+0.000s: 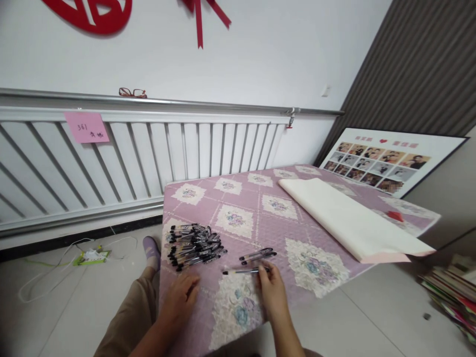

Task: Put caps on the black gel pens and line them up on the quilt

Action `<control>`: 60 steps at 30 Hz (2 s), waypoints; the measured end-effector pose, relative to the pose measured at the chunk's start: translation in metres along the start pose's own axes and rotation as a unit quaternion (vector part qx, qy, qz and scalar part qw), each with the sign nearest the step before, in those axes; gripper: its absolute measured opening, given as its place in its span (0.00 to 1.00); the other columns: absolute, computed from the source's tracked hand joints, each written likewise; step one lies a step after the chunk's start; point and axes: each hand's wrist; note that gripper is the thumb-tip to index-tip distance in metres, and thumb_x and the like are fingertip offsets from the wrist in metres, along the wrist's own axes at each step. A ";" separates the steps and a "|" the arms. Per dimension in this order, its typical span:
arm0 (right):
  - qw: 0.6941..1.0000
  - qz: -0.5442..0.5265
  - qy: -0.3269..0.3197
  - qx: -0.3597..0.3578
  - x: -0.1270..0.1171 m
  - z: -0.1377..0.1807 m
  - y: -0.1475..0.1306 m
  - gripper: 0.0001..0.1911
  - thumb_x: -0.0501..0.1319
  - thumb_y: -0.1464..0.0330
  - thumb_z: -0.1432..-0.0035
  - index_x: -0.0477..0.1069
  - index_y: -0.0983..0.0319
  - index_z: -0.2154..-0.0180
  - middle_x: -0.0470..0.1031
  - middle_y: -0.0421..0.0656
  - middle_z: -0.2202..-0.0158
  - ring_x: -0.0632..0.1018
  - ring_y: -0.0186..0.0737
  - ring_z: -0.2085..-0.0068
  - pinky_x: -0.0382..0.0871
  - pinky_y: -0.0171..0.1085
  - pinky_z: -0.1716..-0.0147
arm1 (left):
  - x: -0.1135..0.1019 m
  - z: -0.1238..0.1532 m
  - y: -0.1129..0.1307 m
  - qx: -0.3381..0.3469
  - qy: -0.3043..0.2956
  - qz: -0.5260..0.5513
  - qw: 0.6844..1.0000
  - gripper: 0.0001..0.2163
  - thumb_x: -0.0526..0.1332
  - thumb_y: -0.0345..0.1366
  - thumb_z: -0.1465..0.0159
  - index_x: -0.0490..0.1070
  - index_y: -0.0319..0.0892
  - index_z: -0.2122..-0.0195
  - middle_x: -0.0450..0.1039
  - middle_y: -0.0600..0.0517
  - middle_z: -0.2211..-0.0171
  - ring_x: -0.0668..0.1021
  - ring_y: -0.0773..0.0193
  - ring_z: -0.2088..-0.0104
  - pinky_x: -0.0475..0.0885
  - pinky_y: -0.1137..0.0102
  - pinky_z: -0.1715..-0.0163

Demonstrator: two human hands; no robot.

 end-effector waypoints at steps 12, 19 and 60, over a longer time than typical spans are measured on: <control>0.991 0.113 -0.015 0.069 -0.038 -0.069 0.005 0.16 0.58 0.61 0.49 0.69 0.61 0.60 0.71 0.38 0.81 0.73 0.38 0.81 0.64 0.34 0.84 | 0.001 -0.001 0.000 0.011 -0.008 -0.016 1.000 0.11 0.54 0.36 0.38 0.74 0.46 0.60 0.76 0.49 0.60 0.76 0.57 0.59 0.70 0.59 0.54; 0.987 0.150 -0.007 0.064 -0.037 -0.078 0.015 0.16 0.57 0.59 0.47 0.69 0.61 0.60 0.73 0.40 0.78 0.73 0.38 0.82 0.65 0.36 0.82 | 0.001 -0.001 -0.002 0.004 -0.031 -0.025 0.999 0.11 0.53 0.36 0.37 0.73 0.45 0.59 0.75 0.48 0.59 0.74 0.55 0.57 0.68 0.56 0.53; 0.900 0.222 -0.133 -0.350 0.088 0.031 -0.008 0.08 0.55 0.68 0.42 0.71 0.60 0.62 0.75 0.46 0.61 0.74 0.43 0.58 0.68 0.41 0.56 | -0.005 -0.019 0.018 -0.072 -0.050 -0.195 0.977 0.17 0.53 0.34 0.37 0.65 0.51 0.47 0.65 0.50 0.50 0.65 0.56 0.48 0.55 0.60 0.47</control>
Point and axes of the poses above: each hand's wrist, its own z-axis away from the middle knuckle, its own x-axis out of the palm, y = z × x
